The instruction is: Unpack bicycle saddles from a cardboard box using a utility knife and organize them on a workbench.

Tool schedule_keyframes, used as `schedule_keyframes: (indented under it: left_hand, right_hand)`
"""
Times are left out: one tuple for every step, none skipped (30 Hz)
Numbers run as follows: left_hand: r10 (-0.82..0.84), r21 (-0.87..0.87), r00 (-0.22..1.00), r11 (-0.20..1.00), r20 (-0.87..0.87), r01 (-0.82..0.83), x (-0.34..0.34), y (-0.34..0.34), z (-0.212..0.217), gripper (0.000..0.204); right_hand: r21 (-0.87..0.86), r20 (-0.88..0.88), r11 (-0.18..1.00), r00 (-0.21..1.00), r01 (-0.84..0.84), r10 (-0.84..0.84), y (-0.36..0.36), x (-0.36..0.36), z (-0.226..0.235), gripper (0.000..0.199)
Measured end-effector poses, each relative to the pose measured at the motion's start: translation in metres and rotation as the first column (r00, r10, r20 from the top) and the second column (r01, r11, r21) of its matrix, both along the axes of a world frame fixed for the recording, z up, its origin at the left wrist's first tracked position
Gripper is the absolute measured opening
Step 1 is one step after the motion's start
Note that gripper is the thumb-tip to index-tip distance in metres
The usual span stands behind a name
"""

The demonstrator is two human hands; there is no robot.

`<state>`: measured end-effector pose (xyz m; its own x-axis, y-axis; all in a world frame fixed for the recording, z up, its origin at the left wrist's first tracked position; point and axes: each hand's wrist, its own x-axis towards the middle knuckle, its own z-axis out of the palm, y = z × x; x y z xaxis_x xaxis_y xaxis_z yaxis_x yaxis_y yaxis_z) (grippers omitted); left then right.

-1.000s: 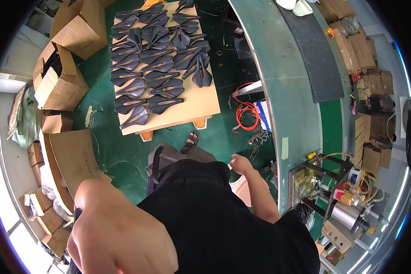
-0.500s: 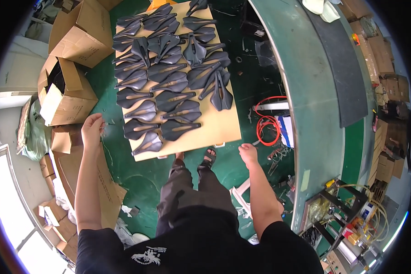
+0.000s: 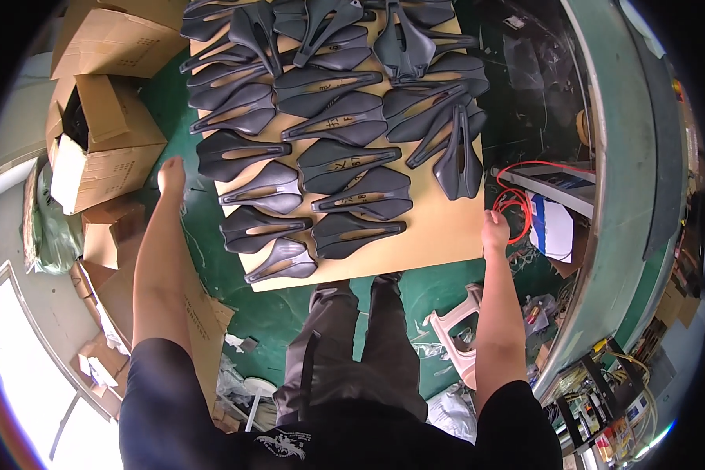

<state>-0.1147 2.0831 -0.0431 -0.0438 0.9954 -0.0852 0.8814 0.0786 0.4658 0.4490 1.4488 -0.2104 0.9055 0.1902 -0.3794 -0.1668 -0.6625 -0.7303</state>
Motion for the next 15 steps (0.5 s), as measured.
schedule_keyframes:
  left_hand:
    - [0.099,-0.100,0.978,0.992,0.182,-0.082,0.021,0.001,-0.020,0.042]
    - [0.138,-0.180,0.951,0.979,0.275,-0.090,0.038,0.007,-0.029,0.036]
    - [0.165,-0.220,0.938,0.970,0.304,-0.099,0.042,0.020,-0.028,0.042]
    - [0.190,-0.259,0.923,0.960,0.334,-0.104,0.047,0.031,-0.026,0.049]
    - [0.186,-0.256,0.921,0.962,0.343,-0.099,0.053,0.040,-0.024,0.049]
    - [0.223,-0.302,0.859,0.950,0.461,-0.085,0.059,0.046,-0.023,0.055]
    - [0.269,-0.342,0.785,0.936,0.558,-0.078,0.055,0.049,-0.016,0.062]
    - [0.276,-0.344,0.785,0.935,0.555,-0.085,0.051,0.051,-0.009,0.062]
    - [0.317,-0.415,0.705,0.909,0.635,-0.036,0.086,0.051,-0.018,0.069]
    - [0.372,-0.463,0.640,0.886,0.672,-0.030,0.088,0.050,-0.010,0.076]
    - [0.382,-0.510,0.645,0.860,0.662,0.013,0.115,0.036,-0.010,0.084]
    - [0.398,-0.542,0.663,0.840,0.635,0.016,0.135,0.025,-0.005,0.088]
    - [0.416,-0.547,0.656,0.837,0.630,-0.006,0.138,0.025,0.003,0.091]
    - [0.435,-0.551,0.651,0.834,0.622,-0.031,0.139,0.026,0.007,0.094]
    - [0.430,-0.551,0.654,0.834,0.622,-0.024,0.138,0.027,0.008,0.094]
  right_hand:
    - [-0.109,0.011,0.994,1.000,0.008,-0.007,-0.018,0.006,-0.002,0.030]
    - [-0.203,0.017,0.979,1.000,0.016,-0.013,-0.030,0.008,-0.004,0.035]
    - [-0.201,0.023,0.979,1.000,0.023,-0.019,-0.034,0.000,-0.007,0.035]
    - [-0.159,0.191,0.981,0.979,0.107,-0.076,-0.041,-0.014,-0.009,0.050]
    - [-0.104,0.350,0.978,0.927,0.181,-0.134,-0.044,-0.028,-0.012,0.065]
    - [-0.385,0.273,0.819,0.900,0.426,-0.340,-0.041,-0.047,-0.015,0.077]
    - [-0.295,0.163,0.803,0.855,0.518,-0.492,-0.029,-0.070,-0.008,0.085]
    - [-0.251,-0.153,0.792,0.785,0.557,-0.600,-0.017,-0.088,0.005,0.079]
    - [-0.085,-0.449,0.751,0.647,0.655,-0.616,-0.056,-0.085,-0.013,0.066]
    - [-0.023,-0.572,0.607,0.487,0.794,-0.660,-0.040,-0.106,-0.011,0.054]
    - [0.037,-0.706,0.539,0.404,0.842,-0.582,-0.049,-0.113,-0.010,0.051]
    - [0.044,-0.690,0.527,0.407,0.849,-0.598,-0.050,-0.116,-0.012,0.051]
    - [0.097,-0.693,0.528,0.439,0.843,-0.572,-0.043,-0.121,-0.017,0.054]
    - [0.147,-0.695,0.529,0.468,0.836,-0.546,-0.036,-0.127,-0.021,0.057]
    - [0.147,-0.694,0.523,0.464,0.840,-0.550,-0.028,-0.128,-0.017,0.057]
